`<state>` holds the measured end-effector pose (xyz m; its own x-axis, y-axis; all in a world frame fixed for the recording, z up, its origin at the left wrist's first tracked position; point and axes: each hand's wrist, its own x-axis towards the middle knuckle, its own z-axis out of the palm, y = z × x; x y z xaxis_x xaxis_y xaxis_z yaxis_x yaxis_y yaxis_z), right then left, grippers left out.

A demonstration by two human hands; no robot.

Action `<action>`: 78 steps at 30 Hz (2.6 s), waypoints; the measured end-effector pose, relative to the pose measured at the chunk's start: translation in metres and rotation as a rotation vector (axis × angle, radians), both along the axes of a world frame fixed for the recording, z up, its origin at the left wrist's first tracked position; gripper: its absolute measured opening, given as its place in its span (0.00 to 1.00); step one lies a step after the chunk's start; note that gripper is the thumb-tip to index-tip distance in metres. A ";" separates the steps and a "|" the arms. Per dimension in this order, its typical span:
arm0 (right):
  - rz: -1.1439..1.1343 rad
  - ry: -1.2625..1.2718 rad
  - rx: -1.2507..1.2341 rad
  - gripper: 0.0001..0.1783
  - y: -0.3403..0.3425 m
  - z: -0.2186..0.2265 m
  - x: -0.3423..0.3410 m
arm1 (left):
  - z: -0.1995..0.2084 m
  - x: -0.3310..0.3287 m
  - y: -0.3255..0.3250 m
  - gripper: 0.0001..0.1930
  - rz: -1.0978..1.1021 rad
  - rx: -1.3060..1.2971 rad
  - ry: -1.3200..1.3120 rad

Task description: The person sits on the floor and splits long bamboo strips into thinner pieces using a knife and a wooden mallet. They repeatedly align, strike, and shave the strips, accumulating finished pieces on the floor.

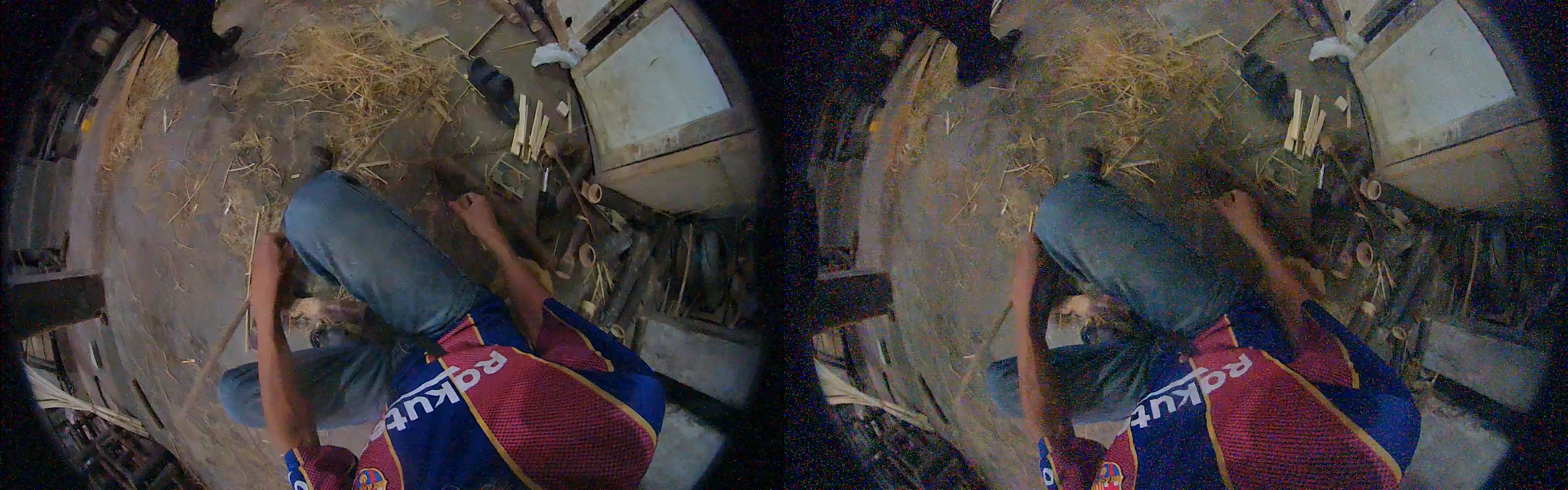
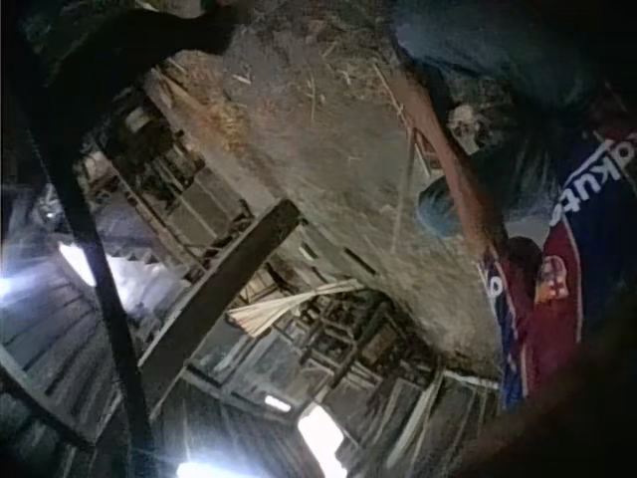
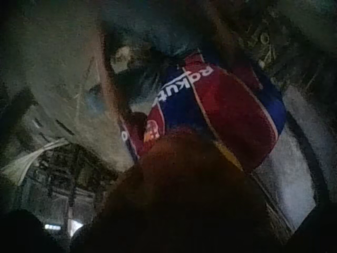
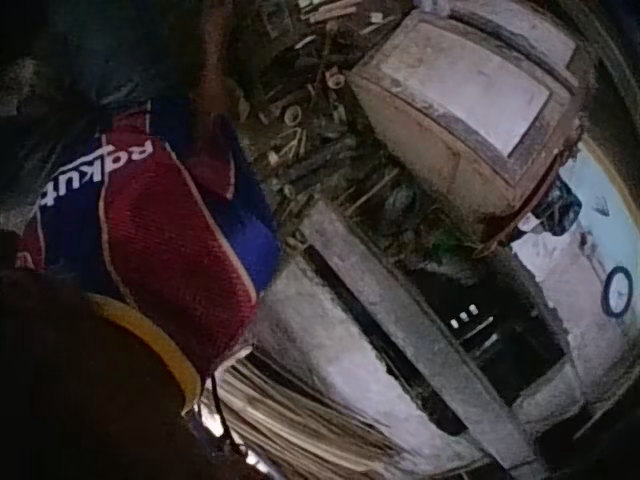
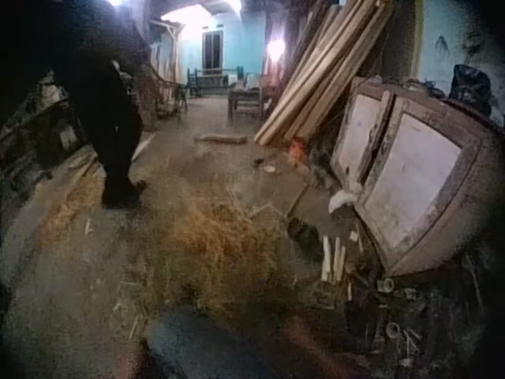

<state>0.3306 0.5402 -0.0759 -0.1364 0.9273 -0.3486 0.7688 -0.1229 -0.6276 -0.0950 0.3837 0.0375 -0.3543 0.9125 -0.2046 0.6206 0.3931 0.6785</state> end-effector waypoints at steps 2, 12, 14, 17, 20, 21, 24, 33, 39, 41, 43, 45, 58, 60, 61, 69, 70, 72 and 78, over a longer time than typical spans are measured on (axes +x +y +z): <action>-0.088 0.078 0.128 0.30 -0.009 0.005 -0.017 | -0.053 -0.006 -0.007 0.13 -0.060 -0.051 0.016; -0.069 0.093 0.126 0.27 0.009 0.011 -0.052 | -0.114 -0.012 -0.047 0.13 -0.042 -0.029 0.098; 0.045 0.181 0.155 0.24 -0.001 0.002 -0.057 | -0.112 -0.011 -0.051 0.13 -0.035 -0.038 0.090; 0.378 0.205 0.176 0.21 -0.026 0.009 -0.067 | -0.111 -0.014 -0.057 0.13 -0.016 -0.055 0.084; 0.582 0.249 0.179 0.21 -0.040 0.011 -0.066 | -0.112 -0.016 -0.059 0.13 -0.005 -0.061 0.077; 0.614 0.276 0.178 0.21 -0.041 0.010 -0.066 | -0.112 -0.016 -0.059 0.13 -0.005 -0.063 0.075; 0.048 0.316 0.348 0.22 -0.028 -0.028 -0.068 | -0.110 -0.015 -0.053 0.13 -0.015 -0.057 0.066; 0.058 0.162 0.163 0.22 -0.001 -0.032 -0.040 | -0.115 -0.014 -0.057 0.13 -0.020 -0.061 0.045; 0.043 -0.031 0.464 0.19 0.023 -0.022 -0.029 | -0.112 -0.016 -0.067 0.13 0.000 -0.068 0.046; 0.273 -0.079 0.178 0.22 0.022 0.028 -0.041 | -0.112 -0.017 -0.077 0.13 0.025 -0.079 0.043; 0.394 -0.094 0.117 0.23 0.022 0.053 -0.034 | -0.112 -0.016 -0.074 0.13 0.015 -0.071 0.036; 0.455 -0.052 0.268 0.20 0.030 0.041 -0.017 | -0.111 -0.016 -0.072 0.13 0.011 -0.067 0.031; 0.481 -0.203 0.210 0.25 0.055 0.042 0.004 | -0.107 -0.018 -0.079 0.13 0.038 -0.088 -0.003; 0.566 -0.218 0.251 0.25 0.053 0.023 0.011 | -0.103 -0.016 -0.083 0.13 0.046 -0.098 -0.015; 0.600 -0.230 0.267 0.25 0.051 0.013 0.019 | -0.102 -0.015 -0.083 0.13 0.039 -0.102 -0.028; -0.152 -0.062 0.498 0.31 0.120 -0.049 0.078 | -0.005 -0.017 -0.065 0.14 0.161 -0.146 -0.707; -0.180 0.092 0.399 0.30 0.117 -0.037 0.058 | 0.015 -0.022 -0.068 0.14 0.226 -0.159 -0.712; -0.277 0.377 0.212 0.29 0.107 0.004 0.016 | 0.058 -0.032 -0.074 0.16 0.364 -0.193 -0.618; -0.163 0.748 0.366 0.19 0.117 0.142 -0.089 | 0.160 -0.080 -0.121 0.21 0.469 -0.215 0.013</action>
<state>0.2414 0.6569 0.0661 -0.0664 0.9921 0.1063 0.1257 0.1140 -0.9855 -0.1748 0.2626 0.1978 -0.7194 0.5924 -0.3626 0.3520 0.7610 0.5450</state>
